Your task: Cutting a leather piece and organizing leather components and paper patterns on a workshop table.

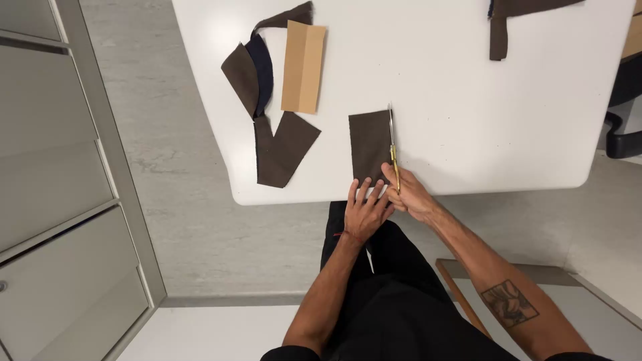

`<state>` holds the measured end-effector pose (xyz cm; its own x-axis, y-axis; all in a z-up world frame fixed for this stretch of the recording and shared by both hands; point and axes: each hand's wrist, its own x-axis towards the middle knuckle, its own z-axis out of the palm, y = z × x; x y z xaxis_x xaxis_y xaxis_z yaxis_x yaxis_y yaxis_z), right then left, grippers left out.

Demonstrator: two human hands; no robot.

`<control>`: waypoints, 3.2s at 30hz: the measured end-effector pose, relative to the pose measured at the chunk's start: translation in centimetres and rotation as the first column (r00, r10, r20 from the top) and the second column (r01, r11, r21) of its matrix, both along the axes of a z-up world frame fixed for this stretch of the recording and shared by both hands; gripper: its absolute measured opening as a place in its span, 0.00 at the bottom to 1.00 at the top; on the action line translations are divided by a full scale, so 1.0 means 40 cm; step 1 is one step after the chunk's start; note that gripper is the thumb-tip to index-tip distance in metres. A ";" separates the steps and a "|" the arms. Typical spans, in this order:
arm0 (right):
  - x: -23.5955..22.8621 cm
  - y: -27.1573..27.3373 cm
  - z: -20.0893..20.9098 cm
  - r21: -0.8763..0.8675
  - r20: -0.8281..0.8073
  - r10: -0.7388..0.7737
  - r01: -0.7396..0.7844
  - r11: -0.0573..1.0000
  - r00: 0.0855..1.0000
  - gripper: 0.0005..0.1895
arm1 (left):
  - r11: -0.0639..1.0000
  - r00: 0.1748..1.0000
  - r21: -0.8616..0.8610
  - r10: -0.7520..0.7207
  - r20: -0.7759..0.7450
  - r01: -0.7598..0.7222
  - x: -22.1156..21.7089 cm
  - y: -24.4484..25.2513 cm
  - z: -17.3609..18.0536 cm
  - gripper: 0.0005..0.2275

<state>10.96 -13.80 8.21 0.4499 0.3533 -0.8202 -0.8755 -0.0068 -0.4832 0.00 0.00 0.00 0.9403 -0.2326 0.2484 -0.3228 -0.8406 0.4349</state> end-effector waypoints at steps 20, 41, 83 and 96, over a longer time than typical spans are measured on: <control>0.046 0.014 0.019 0.022 0.001 -0.038 0.038 0.999 0.999 0.20 | 1.000 1.000 -0.004 0.000 0.004 0.000 -0.010 -0.002 0.003 0.20; -0.150 -0.249 0.106 -0.028 0.327 -0.246 0.269 0.963 0.913 0.26 | 0.969 0.969 0.056 -0.245 0.038 0.242 0.121 -0.031 0.148 0.07; -0.105 -0.279 0.046 -0.924 0.337 0.600 0.132 0.360 0.725 0.25 | 0.971 0.829 -0.240 -0.132 -0.544 -0.002 0.316 0.073 0.303 0.09; -0.098 -0.405 0.179 -0.667 0.560 0.144 0.341 0.662 0.816 0.21 | 0.352 0.330 -0.781 -0.759 -0.561 -0.516 0.393 -0.257 0.536 0.07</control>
